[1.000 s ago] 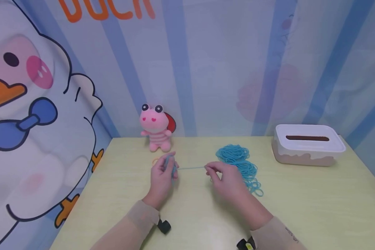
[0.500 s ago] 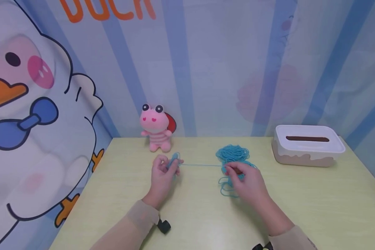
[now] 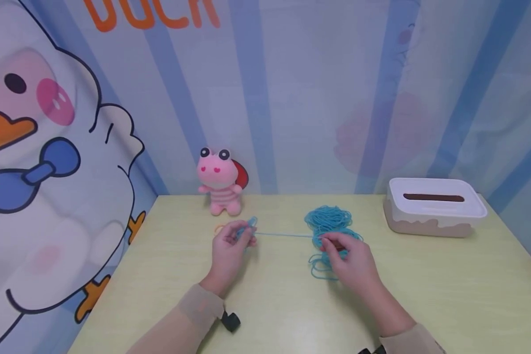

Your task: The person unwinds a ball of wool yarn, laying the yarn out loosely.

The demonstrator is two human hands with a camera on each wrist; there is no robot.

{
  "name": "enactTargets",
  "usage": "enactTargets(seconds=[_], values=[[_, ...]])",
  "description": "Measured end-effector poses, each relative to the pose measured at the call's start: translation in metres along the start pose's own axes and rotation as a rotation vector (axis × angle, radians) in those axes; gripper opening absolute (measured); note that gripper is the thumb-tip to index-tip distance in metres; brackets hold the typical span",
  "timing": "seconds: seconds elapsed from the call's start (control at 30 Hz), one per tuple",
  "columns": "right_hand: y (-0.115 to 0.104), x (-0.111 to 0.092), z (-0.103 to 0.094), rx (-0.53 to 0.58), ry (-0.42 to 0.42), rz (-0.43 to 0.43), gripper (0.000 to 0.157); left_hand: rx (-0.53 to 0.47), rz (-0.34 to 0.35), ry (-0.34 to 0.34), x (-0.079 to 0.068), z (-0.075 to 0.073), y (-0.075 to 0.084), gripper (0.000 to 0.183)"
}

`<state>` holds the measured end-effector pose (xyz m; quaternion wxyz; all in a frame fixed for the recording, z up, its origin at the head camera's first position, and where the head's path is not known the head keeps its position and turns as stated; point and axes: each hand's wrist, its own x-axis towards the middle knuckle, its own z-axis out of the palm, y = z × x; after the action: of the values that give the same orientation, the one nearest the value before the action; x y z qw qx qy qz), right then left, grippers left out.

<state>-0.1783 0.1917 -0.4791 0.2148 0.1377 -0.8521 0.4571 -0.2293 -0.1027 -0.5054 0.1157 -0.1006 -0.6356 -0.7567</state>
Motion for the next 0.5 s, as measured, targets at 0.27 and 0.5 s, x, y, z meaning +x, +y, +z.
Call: enactTargets(seconds=[0.27,0.5], values=[[0.0008,-0.0016,-0.002,-0.004,0.002,0.021,0.012,-0.018,-0.022,0.003,-0.0005,-0.0009,0.0024,0.034],[0.0016,-0.0013,-0.0086,-0.014,-0.013,0.039,0.012,-0.03,-0.005,0.0,0.0009,-0.0034,-0.0022,0.021]])
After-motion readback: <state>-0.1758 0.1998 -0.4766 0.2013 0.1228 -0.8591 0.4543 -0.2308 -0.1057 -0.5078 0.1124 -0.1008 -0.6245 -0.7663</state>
